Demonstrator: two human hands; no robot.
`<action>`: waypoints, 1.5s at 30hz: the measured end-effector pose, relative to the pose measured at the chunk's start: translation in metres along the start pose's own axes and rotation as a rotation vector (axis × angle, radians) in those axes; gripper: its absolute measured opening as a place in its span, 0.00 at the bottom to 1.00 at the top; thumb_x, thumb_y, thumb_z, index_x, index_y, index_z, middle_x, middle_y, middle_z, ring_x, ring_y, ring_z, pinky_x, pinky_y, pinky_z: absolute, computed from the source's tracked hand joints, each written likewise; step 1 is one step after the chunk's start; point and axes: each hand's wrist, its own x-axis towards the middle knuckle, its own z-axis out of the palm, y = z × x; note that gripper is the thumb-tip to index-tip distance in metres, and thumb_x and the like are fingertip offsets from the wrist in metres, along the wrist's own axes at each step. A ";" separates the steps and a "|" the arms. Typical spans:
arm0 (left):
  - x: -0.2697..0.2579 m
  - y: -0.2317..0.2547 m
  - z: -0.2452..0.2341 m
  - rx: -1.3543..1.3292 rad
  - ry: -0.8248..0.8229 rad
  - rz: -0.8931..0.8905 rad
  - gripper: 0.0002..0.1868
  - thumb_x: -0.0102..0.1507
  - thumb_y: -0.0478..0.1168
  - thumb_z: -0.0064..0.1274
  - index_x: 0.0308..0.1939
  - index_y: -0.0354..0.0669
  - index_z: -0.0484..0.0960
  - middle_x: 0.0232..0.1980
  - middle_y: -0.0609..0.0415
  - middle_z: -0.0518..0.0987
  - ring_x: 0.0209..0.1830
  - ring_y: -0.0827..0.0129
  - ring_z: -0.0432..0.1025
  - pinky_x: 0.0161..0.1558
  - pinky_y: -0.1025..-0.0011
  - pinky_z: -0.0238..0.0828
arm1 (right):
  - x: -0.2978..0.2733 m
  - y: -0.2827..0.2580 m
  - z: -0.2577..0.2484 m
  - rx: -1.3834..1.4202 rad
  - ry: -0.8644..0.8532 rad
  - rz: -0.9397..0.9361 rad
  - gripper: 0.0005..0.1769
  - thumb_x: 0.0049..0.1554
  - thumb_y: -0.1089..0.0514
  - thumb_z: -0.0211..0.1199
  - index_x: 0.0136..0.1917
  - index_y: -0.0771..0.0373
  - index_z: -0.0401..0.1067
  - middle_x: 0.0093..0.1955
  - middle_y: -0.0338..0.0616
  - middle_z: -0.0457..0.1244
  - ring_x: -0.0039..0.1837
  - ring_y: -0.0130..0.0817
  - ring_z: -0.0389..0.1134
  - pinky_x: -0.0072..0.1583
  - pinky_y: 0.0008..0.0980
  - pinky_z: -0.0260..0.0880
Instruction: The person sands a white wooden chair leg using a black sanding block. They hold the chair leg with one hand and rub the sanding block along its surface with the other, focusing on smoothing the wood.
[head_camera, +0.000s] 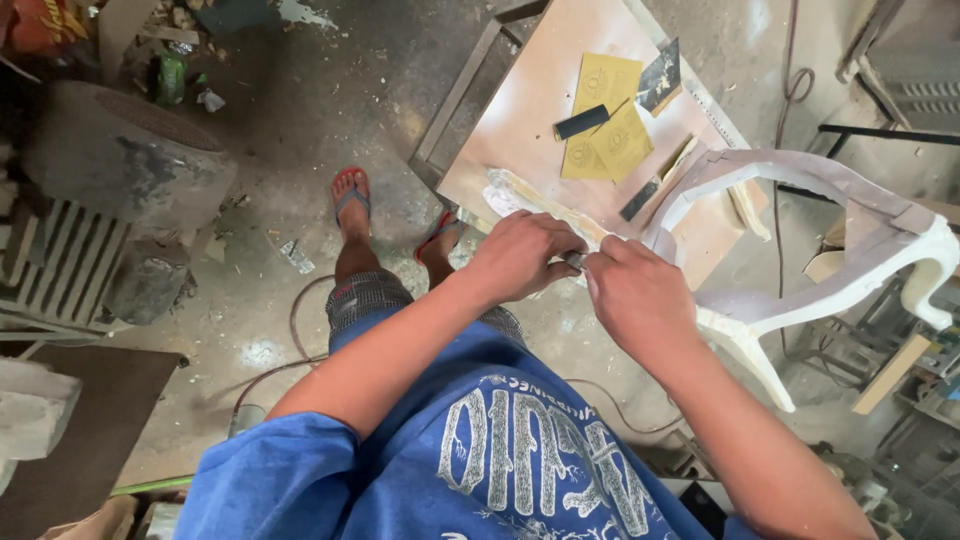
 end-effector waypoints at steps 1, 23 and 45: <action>0.000 0.000 0.001 0.006 0.001 0.000 0.14 0.61 0.49 0.61 0.48 0.50 0.85 0.45 0.57 0.85 0.50 0.59 0.78 0.53 0.54 0.72 | 0.001 -0.001 0.002 -0.005 0.027 -0.025 0.12 0.63 0.49 0.53 0.40 0.48 0.73 0.40 0.29 0.61 0.48 0.28 0.69 0.47 0.29 0.73; 0.001 0.000 -0.001 -0.014 0.014 0.002 0.14 0.62 0.50 0.61 0.47 0.50 0.85 0.44 0.57 0.84 0.50 0.59 0.78 0.53 0.55 0.72 | -0.004 0.006 0.004 -0.077 0.204 -0.128 0.12 0.63 0.50 0.58 0.39 0.49 0.74 0.38 0.31 0.62 0.46 0.29 0.68 0.46 0.26 0.71; 0.003 0.002 -0.002 0.019 -0.012 -0.024 0.13 0.61 0.49 0.62 0.46 0.50 0.85 0.44 0.58 0.84 0.50 0.59 0.78 0.53 0.56 0.71 | -0.004 0.013 0.009 -0.003 0.059 -0.040 0.08 0.61 0.47 0.57 0.43 0.42 0.76 0.41 0.29 0.63 0.51 0.30 0.70 0.51 0.31 0.75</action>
